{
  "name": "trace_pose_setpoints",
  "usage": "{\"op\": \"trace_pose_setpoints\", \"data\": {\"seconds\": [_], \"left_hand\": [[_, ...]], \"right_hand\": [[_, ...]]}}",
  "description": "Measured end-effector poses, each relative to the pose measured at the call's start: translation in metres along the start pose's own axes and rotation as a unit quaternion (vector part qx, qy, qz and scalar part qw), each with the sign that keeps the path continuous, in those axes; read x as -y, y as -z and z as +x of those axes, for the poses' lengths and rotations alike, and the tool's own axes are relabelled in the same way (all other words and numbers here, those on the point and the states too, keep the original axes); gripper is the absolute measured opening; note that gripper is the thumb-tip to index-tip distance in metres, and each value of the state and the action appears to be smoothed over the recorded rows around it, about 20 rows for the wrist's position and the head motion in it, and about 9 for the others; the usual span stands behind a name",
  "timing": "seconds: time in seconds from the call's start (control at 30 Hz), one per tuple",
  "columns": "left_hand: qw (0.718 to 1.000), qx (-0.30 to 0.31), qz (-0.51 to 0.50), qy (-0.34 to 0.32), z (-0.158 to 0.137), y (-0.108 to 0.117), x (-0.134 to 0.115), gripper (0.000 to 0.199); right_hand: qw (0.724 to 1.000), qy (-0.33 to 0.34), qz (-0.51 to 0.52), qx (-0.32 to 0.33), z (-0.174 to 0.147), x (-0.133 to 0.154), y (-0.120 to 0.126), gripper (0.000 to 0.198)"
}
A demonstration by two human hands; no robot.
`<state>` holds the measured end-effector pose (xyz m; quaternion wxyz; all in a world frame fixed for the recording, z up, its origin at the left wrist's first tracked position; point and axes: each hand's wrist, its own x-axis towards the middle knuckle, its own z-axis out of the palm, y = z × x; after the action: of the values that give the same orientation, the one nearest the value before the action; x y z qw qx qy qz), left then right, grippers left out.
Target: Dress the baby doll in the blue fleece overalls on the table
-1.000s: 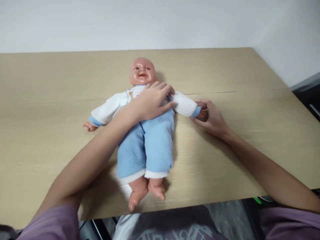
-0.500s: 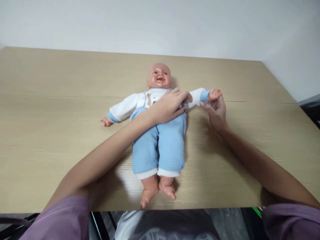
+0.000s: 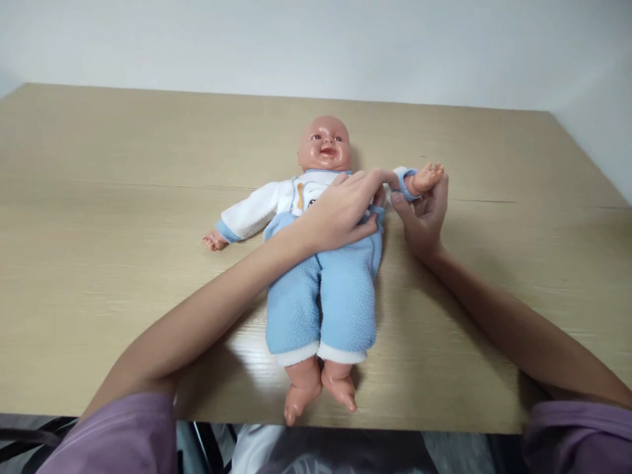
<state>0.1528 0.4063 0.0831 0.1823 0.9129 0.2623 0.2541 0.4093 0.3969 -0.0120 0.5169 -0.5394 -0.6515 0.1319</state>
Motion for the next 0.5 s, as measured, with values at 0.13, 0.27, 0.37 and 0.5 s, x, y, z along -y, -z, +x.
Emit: {"op": "trace_pose_setpoints", "data": {"seconds": [0.13, 0.27, 0.37, 0.5], "left_hand": [[0.999, -0.021, 0.047, 0.012, 0.000, -0.002, 0.004, 0.033], [0.994, -0.082, 0.065, -0.027, -0.003, -0.010, 0.011, 0.024], [0.987, -0.132, 0.073, -0.061, -0.007, -0.015, 0.015, 0.024], [0.976, -0.174, 0.077, -0.103, -0.010, -0.017, 0.017, 0.024]], "right_hand": [[1.000, 0.006, 0.012, -0.001, 0.001, 0.000, -0.002, 0.100], [0.991, 0.043, 0.108, -0.063, 0.002, -0.004, -0.013, 0.079], [0.973, 0.085, 0.196, -0.087, 0.002, -0.010, -0.020, 0.063], [0.971, 0.089, 0.215, -0.062, -0.002, -0.010, -0.019, 0.056]]}}
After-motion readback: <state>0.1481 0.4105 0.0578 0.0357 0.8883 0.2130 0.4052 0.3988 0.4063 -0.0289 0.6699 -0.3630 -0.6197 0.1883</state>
